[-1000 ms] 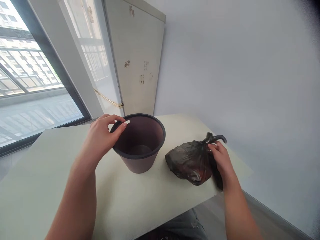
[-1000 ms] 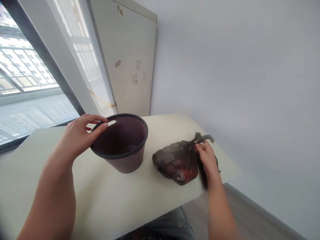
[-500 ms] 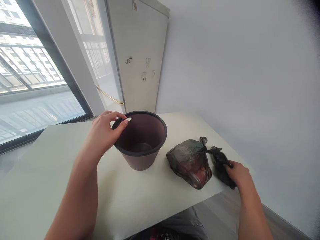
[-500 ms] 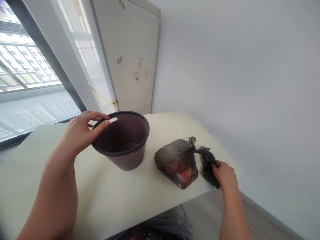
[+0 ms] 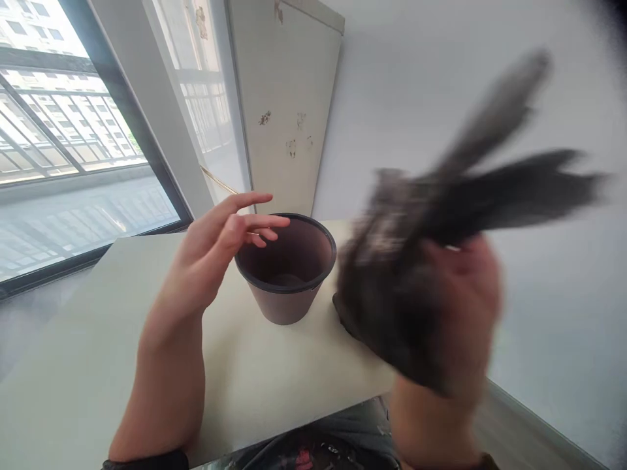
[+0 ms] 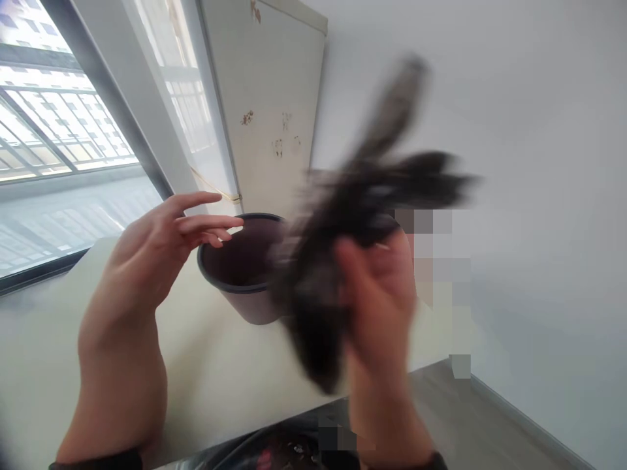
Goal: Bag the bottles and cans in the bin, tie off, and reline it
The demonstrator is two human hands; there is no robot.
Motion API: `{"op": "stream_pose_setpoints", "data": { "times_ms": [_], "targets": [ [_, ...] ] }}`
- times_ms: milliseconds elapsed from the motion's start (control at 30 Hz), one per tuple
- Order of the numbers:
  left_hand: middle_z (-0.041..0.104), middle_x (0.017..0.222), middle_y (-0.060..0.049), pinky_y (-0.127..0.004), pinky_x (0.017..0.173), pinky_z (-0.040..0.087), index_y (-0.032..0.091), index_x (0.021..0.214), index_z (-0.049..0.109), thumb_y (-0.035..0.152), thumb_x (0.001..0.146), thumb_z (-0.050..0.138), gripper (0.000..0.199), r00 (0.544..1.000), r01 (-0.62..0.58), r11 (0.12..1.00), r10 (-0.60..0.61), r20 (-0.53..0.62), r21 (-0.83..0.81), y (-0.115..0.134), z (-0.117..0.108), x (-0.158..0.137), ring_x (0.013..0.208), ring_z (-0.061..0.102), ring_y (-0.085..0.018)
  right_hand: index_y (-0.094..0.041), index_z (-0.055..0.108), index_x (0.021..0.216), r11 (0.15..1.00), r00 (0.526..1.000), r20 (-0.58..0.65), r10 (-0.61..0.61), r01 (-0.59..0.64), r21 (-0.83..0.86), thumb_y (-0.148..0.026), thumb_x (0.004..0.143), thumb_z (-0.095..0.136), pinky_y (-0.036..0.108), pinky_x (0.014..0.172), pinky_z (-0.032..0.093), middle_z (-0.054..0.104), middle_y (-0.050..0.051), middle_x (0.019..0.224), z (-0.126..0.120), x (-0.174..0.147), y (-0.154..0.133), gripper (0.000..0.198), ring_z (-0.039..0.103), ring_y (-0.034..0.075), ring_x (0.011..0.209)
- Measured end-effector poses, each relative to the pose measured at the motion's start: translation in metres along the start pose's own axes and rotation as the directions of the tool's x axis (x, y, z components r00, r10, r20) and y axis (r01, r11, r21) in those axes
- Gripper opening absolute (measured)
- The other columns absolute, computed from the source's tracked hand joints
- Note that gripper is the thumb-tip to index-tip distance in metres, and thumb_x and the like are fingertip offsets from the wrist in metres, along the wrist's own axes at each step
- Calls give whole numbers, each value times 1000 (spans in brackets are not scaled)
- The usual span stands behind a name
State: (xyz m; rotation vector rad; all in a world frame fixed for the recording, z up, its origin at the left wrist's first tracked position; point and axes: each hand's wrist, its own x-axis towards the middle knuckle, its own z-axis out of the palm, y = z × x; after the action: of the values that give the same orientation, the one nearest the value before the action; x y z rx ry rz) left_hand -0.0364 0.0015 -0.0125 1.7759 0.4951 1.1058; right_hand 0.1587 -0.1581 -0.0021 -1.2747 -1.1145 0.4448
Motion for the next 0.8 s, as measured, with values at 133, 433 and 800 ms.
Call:
{"op": "stream_pose_setpoints", "data": {
  "times_ms": [133, 433, 800],
  "targets": [
    [73, 94, -9, -40, 70, 64, 25, 102, 79, 60, 79, 85, 42, 988, -43, 976, 11, -152, -214, 6, -14, -14, 82, 73, -28, -26, 77, 100, 946, 973, 160, -167, 112, 303, -33, 87, 80, 36, 87, 62, 74, 1, 99, 78, 35, -12, 15, 68, 19, 93],
    [56, 71, 1, -26, 65, 54, 14, 82, 69, 18, 86, 78, 11, 739, -335, 917, 113, -664, -217, 19, -69, -5, 65, 53, -11, -22, 68, 96, 810, 999, 40, -37, 7, 586, -28, 89, 77, 26, 56, 55, 68, -1, 87, 99, 61, 13, 13, 63, 13, 67],
    [64, 74, 1, -28, 65, 48, 18, 87, 72, 37, 92, 77, 20, 661, -173, 985, 121, -741, 6, -20, -105, 9, 67, 58, -12, -22, 75, 87, 875, 992, -79, -94, 120, 469, -38, 97, 71, 26, 59, 52, 61, 0, 80, 65, 66, 20, 19, 57, 13, 70]
  ]
}}
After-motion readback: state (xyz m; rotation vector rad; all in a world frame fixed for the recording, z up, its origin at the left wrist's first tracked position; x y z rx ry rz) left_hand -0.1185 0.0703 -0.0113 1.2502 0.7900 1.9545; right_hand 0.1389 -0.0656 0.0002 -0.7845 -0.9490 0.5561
